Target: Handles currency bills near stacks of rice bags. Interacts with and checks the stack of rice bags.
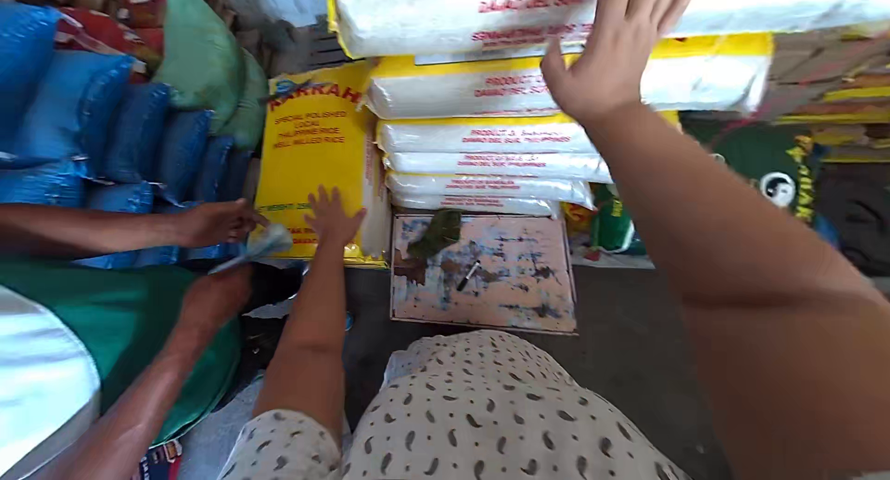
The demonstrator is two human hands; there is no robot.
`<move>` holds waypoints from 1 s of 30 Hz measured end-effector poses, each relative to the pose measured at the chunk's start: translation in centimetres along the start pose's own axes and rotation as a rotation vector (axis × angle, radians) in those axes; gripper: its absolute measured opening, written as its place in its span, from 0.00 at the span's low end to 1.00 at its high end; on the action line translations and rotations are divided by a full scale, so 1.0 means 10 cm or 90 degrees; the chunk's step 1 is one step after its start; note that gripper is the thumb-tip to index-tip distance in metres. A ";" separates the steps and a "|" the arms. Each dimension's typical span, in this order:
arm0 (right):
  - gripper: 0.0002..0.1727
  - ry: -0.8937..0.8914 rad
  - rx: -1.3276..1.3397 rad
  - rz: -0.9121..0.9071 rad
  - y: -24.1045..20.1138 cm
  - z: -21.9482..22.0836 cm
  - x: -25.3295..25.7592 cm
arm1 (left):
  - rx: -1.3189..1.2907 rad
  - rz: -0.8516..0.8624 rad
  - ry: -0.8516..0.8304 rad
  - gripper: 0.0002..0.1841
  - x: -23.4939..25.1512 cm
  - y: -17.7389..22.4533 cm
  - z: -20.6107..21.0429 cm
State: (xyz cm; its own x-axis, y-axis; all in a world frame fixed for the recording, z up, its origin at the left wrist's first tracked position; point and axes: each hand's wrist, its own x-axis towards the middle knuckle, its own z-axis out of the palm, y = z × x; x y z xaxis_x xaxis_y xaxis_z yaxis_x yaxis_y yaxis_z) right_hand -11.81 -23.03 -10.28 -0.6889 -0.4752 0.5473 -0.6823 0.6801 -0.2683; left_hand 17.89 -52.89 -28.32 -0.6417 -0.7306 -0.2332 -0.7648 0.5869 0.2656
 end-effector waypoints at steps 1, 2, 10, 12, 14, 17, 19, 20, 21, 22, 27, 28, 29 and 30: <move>0.50 -0.022 0.010 -0.023 -0.07 0.13 -0.26 | -0.024 0.009 -0.030 0.55 0.06 -0.05 0.13; 0.52 -0.049 0.015 -0.041 -0.13 0.30 -0.56 | -0.032 0.004 -0.075 0.60 0.09 -0.07 0.26; 0.50 -0.579 0.038 0.127 -0.02 1.19 -3.06 | 0.020 -0.011 -0.192 0.69 0.17 -0.06 0.41; 0.54 -0.640 0.011 0.190 0.02 1.16 -3.38 | 0.017 -0.009 -0.212 0.69 0.19 -0.06 0.37; 0.56 -0.668 -0.014 0.226 0.06 1.10 -3.49 | 0.021 -0.016 -0.226 0.69 0.20 -0.04 0.35; 0.55 -0.628 -0.025 0.211 0.19 0.97 -3.28 | 0.026 -0.025 -0.233 0.69 0.21 -0.01 0.33; 0.54 -0.530 -0.011 0.194 0.28 0.89 -2.93 | 0.036 -0.028 -0.230 0.69 0.21 0.00 0.33; 0.53 -0.486 -0.013 0.190 0.31 0.84 -2.71 | 0.043 -0.032 -0.233 0.69 0.21 0.01 0.33; 0.52 -0.451 -0.019 0.189 0.32 0.78 -2.45 | 0.052 -0.036 -0.236 0.69 0.21 0.02 0.34; 0.50 -0.417 -0.017 0.182 0.31 0.70 -2.16 | 0.059 -0.040 -0.237 0.70 0.21 0.03 0.34; 0.39 -0.090 -0.011 -0.094 0.23 0.52 -0.89 | 0.080 -0.060 -0.245 0.69 0.21 0.10 0.28; 0.36 -0.033 -0.020 -0.174 0.19 0.51 -0.64 | 0.088 -0.066 -0.250 0.69 0.21 0.11 0.29; 0.33 -0.004 -0.027 -0.243 0.13 0.47 -0.39 | 0.093 -0.072 -0.253 0.69 0.21 0.12 0.30; 0.31 -0.007 -0.030 -0.293 0.06 0.41 -0.16 | 0.096 -0.075 -0.253 0.70 0.21 0.13 0.31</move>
State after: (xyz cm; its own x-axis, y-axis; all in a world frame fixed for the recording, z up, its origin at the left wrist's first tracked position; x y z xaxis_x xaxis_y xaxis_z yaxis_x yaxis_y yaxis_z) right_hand -12.14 -24.18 -14.58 -0.3201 -0.7396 0.5920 -0.9059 0.4219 0.0372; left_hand 15.40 -52.61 -31.40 -0.4985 -0.6219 -0.6039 -0.8151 0.5735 0.0823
